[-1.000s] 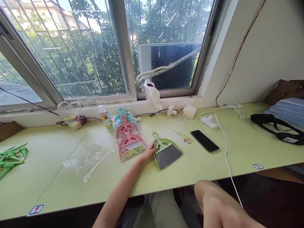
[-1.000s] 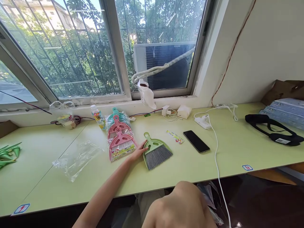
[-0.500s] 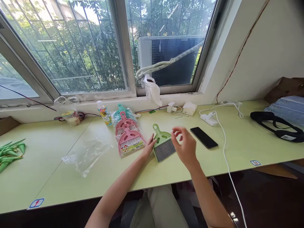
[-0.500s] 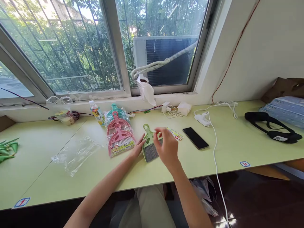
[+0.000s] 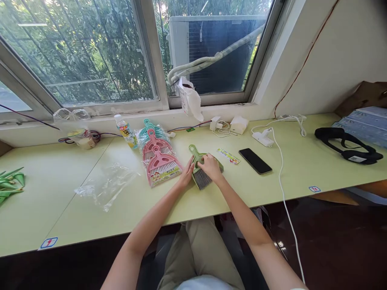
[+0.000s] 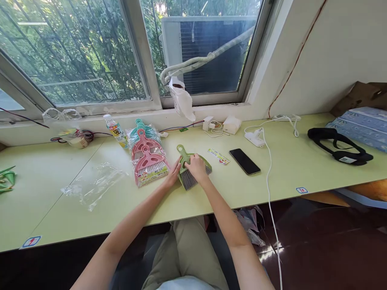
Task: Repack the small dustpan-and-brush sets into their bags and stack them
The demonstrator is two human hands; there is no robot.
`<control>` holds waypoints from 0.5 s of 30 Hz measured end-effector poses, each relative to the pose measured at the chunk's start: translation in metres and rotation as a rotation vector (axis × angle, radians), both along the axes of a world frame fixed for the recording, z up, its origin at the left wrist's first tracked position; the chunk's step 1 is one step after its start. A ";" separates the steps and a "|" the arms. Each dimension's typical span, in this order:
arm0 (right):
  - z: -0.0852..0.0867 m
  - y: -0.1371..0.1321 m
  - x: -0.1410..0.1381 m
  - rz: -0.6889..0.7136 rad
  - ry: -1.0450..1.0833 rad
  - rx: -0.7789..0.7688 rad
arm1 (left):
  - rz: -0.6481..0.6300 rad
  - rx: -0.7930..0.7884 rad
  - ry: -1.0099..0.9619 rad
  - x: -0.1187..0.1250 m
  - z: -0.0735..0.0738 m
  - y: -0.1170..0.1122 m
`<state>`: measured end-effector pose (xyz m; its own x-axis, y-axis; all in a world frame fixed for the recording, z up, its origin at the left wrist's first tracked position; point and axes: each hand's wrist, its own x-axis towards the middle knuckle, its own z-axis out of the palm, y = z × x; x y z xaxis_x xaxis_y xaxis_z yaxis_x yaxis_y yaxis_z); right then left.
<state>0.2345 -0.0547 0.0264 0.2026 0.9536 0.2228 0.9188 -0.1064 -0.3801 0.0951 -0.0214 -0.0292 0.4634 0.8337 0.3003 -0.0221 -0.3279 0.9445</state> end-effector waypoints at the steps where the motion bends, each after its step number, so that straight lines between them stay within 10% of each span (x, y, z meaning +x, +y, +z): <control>1: -0.001 0.003 0.002 -0.004 0.049 -0.014 | 0.001 -0.003 0.000 0.000 -0.001 0.001; 10: 0.029 -0.016 0.061 0.157 0.754 -0.021 | 0.132 -0.024 0.088 0.000 -0.011 0.019; 15: 0.066 -0.037 0.119 0.074 0.555 -0.057 | 0.169 0.039 0.250 -0.005 -0.012 0.024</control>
<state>0.3531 -0.0914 0.0925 0.2067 0.9771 0.0500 0.5888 -0.0834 -0.8040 0.0897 0.0028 -0.0415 0.3826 0.8954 0.2279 0.2672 -0.3434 0.9004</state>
